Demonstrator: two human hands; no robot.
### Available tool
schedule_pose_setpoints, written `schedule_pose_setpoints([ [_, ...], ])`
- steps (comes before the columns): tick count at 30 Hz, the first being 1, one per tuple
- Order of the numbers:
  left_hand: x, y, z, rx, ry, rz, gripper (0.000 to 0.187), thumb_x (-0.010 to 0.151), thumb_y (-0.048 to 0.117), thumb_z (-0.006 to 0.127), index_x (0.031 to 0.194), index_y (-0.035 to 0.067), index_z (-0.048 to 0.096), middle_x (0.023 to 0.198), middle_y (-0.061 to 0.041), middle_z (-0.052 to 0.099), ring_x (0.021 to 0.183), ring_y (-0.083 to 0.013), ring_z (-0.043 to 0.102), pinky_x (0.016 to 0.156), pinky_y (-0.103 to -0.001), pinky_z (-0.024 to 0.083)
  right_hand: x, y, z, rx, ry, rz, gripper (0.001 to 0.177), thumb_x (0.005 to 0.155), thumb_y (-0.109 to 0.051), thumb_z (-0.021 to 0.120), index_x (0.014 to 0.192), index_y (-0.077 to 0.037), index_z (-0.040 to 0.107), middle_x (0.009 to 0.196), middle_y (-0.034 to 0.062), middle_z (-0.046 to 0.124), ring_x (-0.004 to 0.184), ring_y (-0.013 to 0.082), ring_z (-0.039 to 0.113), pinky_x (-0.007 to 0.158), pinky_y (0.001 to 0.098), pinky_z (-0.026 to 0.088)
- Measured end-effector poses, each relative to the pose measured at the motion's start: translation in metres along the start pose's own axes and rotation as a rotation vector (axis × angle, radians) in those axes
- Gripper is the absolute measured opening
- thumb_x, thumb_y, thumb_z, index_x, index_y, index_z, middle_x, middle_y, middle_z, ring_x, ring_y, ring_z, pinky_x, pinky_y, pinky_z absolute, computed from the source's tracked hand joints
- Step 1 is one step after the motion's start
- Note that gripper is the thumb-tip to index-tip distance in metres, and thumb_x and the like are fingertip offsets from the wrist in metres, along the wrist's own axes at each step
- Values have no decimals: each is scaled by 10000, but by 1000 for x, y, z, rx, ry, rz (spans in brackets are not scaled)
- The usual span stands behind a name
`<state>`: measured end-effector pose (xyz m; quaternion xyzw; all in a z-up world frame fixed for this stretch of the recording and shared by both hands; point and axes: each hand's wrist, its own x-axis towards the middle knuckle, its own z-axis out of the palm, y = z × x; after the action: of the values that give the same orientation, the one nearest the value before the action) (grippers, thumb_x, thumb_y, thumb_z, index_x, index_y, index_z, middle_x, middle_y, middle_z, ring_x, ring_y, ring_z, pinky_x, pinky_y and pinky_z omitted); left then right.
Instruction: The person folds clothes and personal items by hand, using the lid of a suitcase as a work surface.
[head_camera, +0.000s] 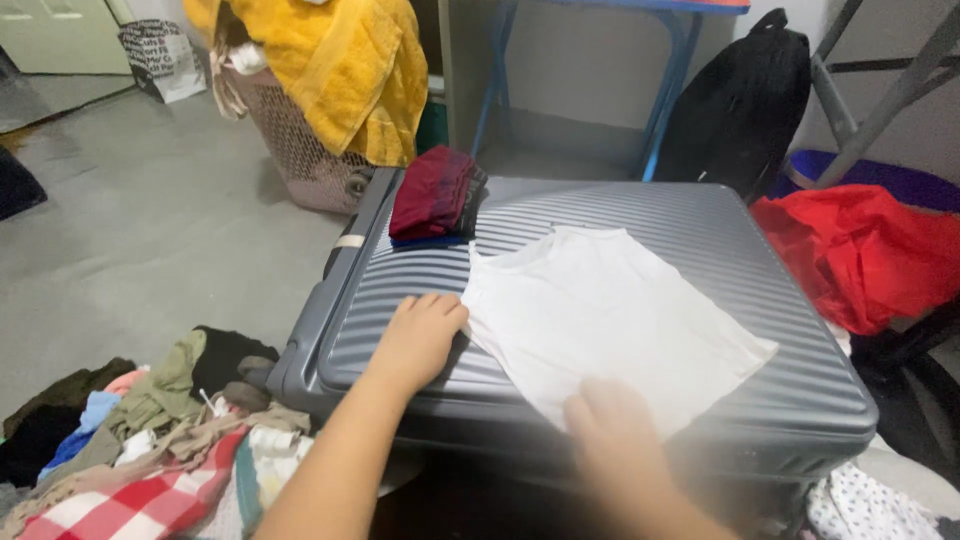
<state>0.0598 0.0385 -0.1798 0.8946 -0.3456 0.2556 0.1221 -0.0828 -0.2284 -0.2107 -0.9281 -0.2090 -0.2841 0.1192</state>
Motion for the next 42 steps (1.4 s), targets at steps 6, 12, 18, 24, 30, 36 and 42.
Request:
schedule_pose_setpoints([
  [6, 7, -9, -2, 12, -30, 58, 165, 804, 52, 571, 927, 128, 650, 994, -31, 652, 1021, -267, 597, 882, -426, 435, 6, 31, -27, 79, -241, 43, 120, 741, -132, 660, 829, -57, 626, 944, 184, 625, 965, 427, 565, 850, 499, 477],
  [12, 11, -3, -7, 59, 48, 37, 97, 746, 99, 633, 842, 106, 649, 940, -64, 655, 999, -301, 595, 850, -459, 439, 38, 74, -92, 330, -48, 343, 125, 802, -91, 674, 882, -47, 759, 918, 125, 724, 893, 265, 695, 814, 380, 545],
  [18, 38, 20, -48, -507, 417, -215, 66, 914, 49, 569, 970, 47, 604, 953, -88, 637, 1026, -278, 591, 903, -390, 473, 71, 87, -152, 770, 193, 473, 139, 904, -31, 665, 1013, -51, 748, 925, 13, 739, 841, 102, 671, 794, 265, 531],
  [24, 94, 39, -142, -665, 659, 44, 149, 1113, 35, 499, 1256, 16, 536, 1117, -71, 550, 1036, -194, 556, 964, -316, 476, 112, 106, -214, 1155, 437, 276, 121, 982, 24, 638, 1096, 3, 674, 1032, 67, 707, 936, 146, 686, 895, 285, 571],
  [30, 163, 18, -189, -744, 277, -181, 333, 968, 67, 586, 1295, 62, 525, 1019, -62, 625, 927, -170, 610, 829, -310, 523, 171, 157, -221, 1085, 357, 411, 71, 955, -60, 669, 1023, -42, 678, 950, 61, 677, 804, 153, 638, 712, 300, 516],
  [36, 180, -38, -78, -256, -146, -377, 428, 862, 27, 631, 1283, 105, 641, 1215, -157, 683, 1138, -322, 651, 961, -409, 508, 190, 174, -118, 454, -21, 814, 266, 889, -159, 711, 1109, -19, 767, 982, 161, 749, 891, 291, 681, 796, 458, 554],
  [42, 144, 38, 80, 30, -281, -299, 693, 918, 438, 551, 1485, 60, 425, 1567, -242, 327, 1485, -386, 246, 1172, -600, 122, 157, 137, 11, 37, -234, 445, 485, 943, -345, 635, 1372, -120, 626, 1391, 136, 648, 1311, 321, 600, 1133, 416, 463],
])
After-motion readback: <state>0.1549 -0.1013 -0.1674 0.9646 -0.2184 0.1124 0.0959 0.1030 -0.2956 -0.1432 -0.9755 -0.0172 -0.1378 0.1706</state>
